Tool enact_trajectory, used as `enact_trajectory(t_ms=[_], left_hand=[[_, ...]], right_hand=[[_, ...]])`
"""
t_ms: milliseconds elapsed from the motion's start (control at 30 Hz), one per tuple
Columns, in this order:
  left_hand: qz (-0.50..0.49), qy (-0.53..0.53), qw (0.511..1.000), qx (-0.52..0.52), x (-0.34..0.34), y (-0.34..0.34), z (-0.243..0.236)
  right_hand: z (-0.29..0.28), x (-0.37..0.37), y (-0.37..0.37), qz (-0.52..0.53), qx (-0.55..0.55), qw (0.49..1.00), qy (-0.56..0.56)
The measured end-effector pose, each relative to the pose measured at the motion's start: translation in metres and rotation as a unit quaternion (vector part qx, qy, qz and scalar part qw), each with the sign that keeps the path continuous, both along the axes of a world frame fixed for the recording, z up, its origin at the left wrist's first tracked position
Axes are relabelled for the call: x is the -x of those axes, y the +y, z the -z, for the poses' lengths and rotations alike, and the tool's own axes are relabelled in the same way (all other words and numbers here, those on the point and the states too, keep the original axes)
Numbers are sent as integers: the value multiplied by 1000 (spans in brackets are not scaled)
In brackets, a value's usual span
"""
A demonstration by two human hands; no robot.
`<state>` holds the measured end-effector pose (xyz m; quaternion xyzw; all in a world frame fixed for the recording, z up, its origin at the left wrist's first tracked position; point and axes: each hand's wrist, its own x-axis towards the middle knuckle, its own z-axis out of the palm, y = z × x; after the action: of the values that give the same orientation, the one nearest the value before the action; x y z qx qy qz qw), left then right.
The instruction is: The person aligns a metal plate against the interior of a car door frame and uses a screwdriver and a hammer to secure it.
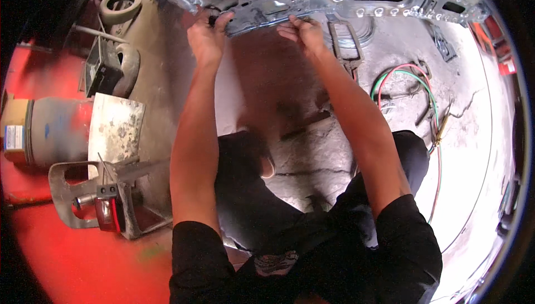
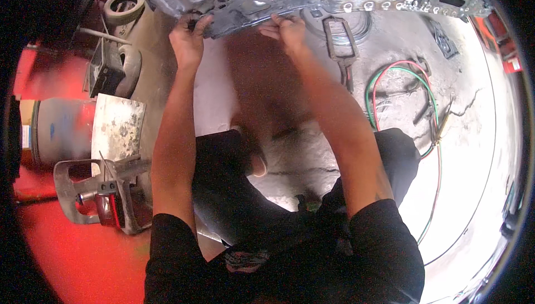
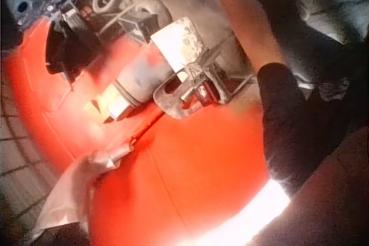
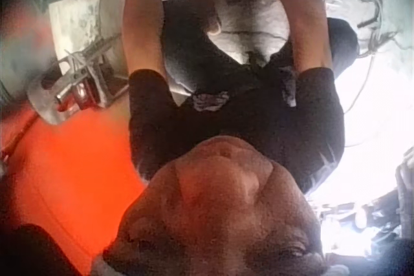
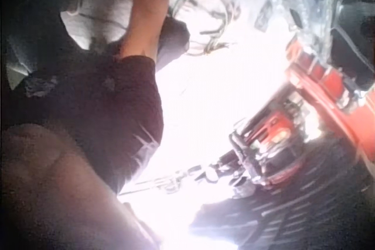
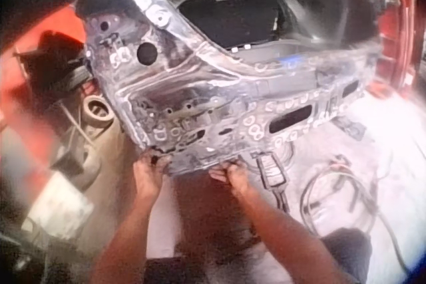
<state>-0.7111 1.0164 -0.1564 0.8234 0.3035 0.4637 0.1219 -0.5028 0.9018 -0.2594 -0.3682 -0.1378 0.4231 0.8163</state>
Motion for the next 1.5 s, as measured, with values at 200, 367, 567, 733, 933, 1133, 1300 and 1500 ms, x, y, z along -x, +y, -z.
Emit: enact_trajectory(t_ms=[200, 367, 567, 733, 933, 1133, 1300, 1500], left_hand=[[33, -16, 999, 23, 14, 8, 3], [37, 1, 983, 180, 36, 19, 2], [87, -63, 948, 301, 44, 14, 16], [48, -2, 982, 184, 23, 10, 22], [33, -4, 989, 144, 17, 13, 28], [1, 49, 984, 170, 18, 19, 31], [-6, 68, 990, 127, 20, 22, 34], [-17, 68, 993, 92, 18, 22, 35]], right_hand=[[4, 6, 3, 22, -14, 999, -18], [10, 8, 6, 48, -34, 998, -7], [9, 11, 8, 51, -23, 998, -9], [10, 10, 8, 56, -21, 998, -5], [8, 10, 0, 32, -13, 999, -32], [0, 7, -2, 18, 5, 1000, -17], [0, 7, -4, 17, 20, 999, -22], [-3, 8, -7, 19, 19, 999, -28]])
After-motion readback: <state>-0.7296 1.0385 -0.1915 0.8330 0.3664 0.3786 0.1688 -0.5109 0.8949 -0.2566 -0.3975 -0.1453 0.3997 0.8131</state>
